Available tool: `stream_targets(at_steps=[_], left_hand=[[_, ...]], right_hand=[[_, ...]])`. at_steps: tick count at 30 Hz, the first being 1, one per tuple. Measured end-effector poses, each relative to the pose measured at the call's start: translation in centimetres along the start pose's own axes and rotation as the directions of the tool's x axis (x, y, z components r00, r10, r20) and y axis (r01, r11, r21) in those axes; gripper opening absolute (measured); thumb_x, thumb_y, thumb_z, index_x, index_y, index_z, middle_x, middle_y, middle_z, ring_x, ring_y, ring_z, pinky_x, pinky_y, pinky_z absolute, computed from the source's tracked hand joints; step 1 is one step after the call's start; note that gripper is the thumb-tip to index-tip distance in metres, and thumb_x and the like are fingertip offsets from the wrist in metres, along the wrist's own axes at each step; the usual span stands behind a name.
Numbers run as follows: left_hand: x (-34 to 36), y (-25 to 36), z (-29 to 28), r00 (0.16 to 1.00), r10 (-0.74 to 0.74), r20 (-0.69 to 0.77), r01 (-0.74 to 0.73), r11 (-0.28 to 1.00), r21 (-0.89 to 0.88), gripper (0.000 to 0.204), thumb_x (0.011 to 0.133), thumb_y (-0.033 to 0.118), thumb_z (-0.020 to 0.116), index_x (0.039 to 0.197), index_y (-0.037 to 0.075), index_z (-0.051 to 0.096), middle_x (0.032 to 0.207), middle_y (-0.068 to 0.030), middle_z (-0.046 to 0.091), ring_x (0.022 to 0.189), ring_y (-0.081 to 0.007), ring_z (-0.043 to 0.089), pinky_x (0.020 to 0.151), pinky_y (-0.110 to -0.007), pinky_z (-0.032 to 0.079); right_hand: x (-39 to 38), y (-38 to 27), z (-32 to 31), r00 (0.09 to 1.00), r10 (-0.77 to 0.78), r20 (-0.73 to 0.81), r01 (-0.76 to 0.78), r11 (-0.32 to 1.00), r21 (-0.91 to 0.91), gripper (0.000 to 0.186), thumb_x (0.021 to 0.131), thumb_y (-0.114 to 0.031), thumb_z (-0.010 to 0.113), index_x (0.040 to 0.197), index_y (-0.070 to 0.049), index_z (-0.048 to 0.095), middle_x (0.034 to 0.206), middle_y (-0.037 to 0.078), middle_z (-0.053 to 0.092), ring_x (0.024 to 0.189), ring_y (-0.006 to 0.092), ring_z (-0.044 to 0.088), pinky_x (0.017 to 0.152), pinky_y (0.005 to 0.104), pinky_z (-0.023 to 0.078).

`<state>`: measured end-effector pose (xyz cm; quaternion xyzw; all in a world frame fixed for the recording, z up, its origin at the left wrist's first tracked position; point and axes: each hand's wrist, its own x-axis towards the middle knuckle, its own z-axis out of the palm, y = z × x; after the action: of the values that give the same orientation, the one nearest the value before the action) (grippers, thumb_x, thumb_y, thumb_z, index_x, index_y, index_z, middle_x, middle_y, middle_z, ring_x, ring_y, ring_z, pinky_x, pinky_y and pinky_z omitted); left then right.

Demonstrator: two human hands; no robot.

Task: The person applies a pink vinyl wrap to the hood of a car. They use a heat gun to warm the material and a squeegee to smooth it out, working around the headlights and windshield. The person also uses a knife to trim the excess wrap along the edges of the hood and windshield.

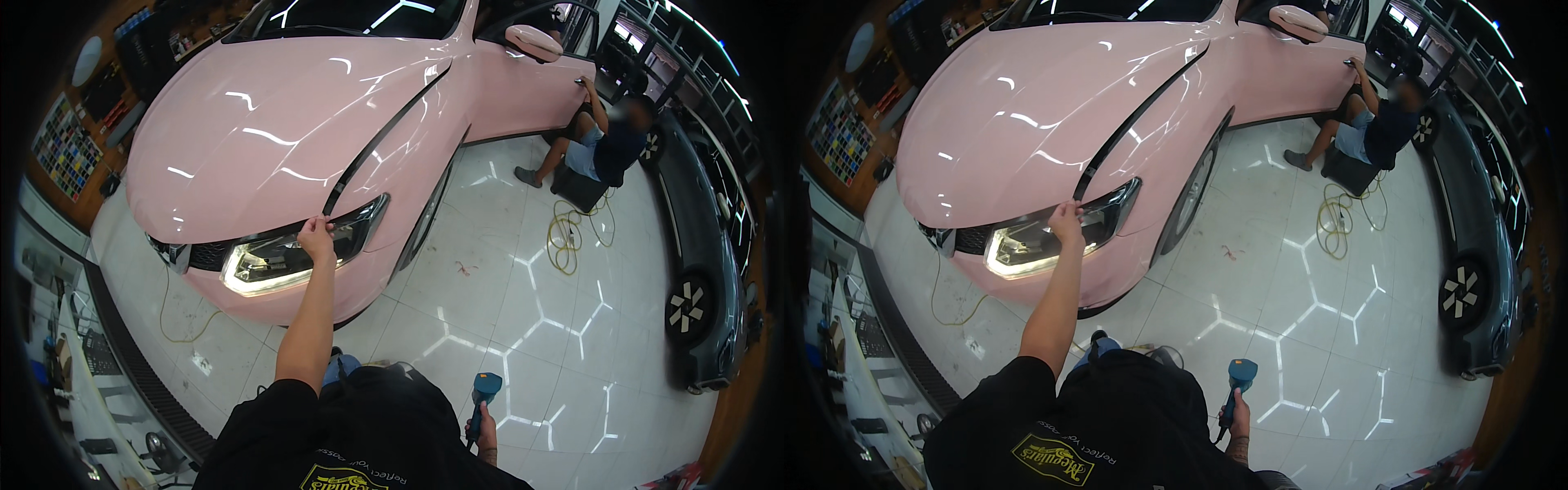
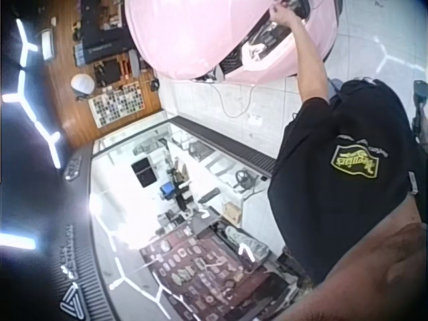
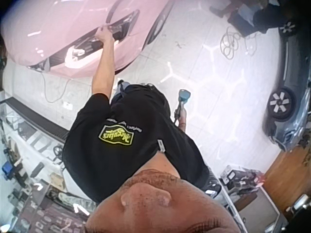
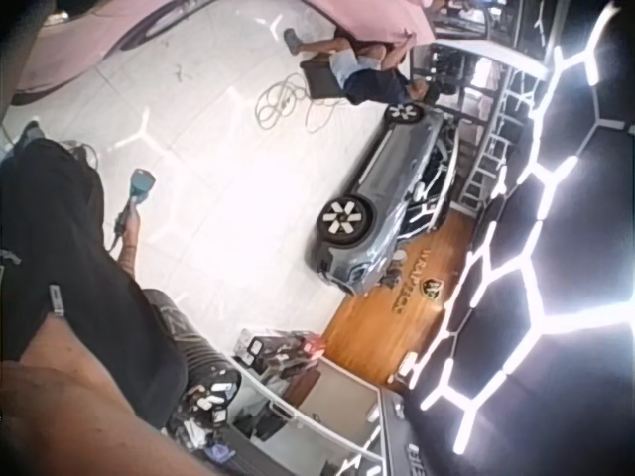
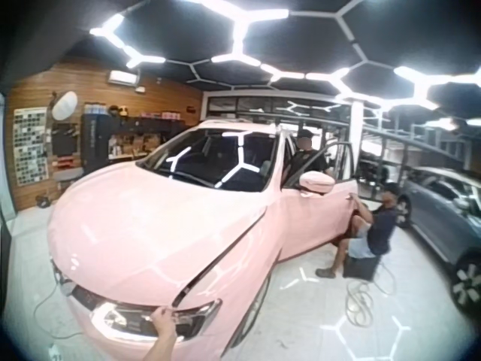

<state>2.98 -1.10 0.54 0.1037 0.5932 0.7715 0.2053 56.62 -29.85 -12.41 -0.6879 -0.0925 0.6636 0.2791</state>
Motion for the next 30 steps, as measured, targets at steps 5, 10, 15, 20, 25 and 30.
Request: stream_targets(at_steps=[5,10,15,20,25,30], left_hand=[[0.0,-0.2,-0.1,0.999,-0.043,0.020,0.043,0.999,-0.008,0.012,0.088,0.012,0.059,0.087,0.001,0.064,0.078,-0.0046,0.067,0.061,-0.0072,0.057,0.048,-0.021,0.042],[0.0,-0.1,0.2,0.998,-0.059,-0.012,0.058,0.997,-0.056,0.015,0.089,0.010,0.058,0.077,0.002,0.063,0.073,-0.0042,0.066,0.057,-0.0073,0.057,0.046,-0.020,0.041],[0.1,0.2,0.5,0.994,-0.103,-0.043,0.099,0.992,-0.075,0.014,0.088,0.008,0.057,0.077,0.001,0.063,0.071,-0.0042,0.065,0.057,-0.0085,0.056,0.046,-0.020,0.041],[0.5,0.2,0.3,0.985,-0.173,-0.012,0.169,0.972,-0.161,0.011,0.087,0.007,0.058,0.080,0.000,0.062,0.071,-0.0045,0.064,0.057,-0.0087,0.056,0.049,-0.019,0.042],[0.9,-0.6,-0.5,0.985,-0.150,0.080,0.166,0.954,-0.251,0.010,0.089,0.008,0.058,0.084,0.000,0.062,0.074,-0.0050,0.064,0.060,-0.0076,0.056,0.050,-0.018,0.043],[0.3,-0.3,-0.5,0.983,-0.158,0.089,0.176,0.952,-0.252,0.009,0.089,0.008,0.060,0.085,0.000,0.061,0.075,-0.0056,0.064,0.060,-0.0080,0.057,0.050,-0.018,0.043]], right_hand=[[-0.4,0.0,-0.1,1.000,-0.013,-0.025,0.012,1.000,-0.021,0.053,0.084,-0.058,0.056,0.096,-0.008,0.046,0.061,0.010,0.054,0.046,0.0220,0.056,0.040,0.0327,0.045],[-0.5,-0.3,-0.4,0.999,-0.021,-0.030,0.021,1.000,-0.014,0.055,0.083,-0.060,0.057,0.099,-0.008,0.045,0.062,0.010,0.054,0.046,0.0225,0.056,0.039,0.0334,0.045],[-0.3,0.0,-1.0,0.999,-0.026,-0.047,0.026,1.000,-0.001,0.055,0.083,-0.060,0.057,0.096,-0.008,0.045,0.062,0.010,0.054,0.046,0.0226,0.056,0.038,0.0341,0.045],[-0.8,0.4,-1.2,0.998,-0.032,-0.046,0.032,0.999,0.000,0.054,0.083,-0.060,0.056,0.094,-0.008,0.044,0.061,0.010,0.054,0.046,0.0224,0.056,0.037,0.0344,0.045],[-0.7,1.0,-1.4,0.999,-0.013,-0.041,0.013,1.000,-0.005,0.054,0.084,-0.060,0.055,0.094,-0.008,0.044,0.060,0.010,0.053,0.046,0.0225,0.057,0.038,0.0342,0.045],[-0.8,1.2,-1.3,0.998,-0.021,-0.052,0.021,1.000,-0.006,0.054,0.084,-0.060,0.055,0.092,-0.008,0.044,0.060,0.010,0.054,0.046,0.0226,0.056,0.038,0.0340,0.045]])
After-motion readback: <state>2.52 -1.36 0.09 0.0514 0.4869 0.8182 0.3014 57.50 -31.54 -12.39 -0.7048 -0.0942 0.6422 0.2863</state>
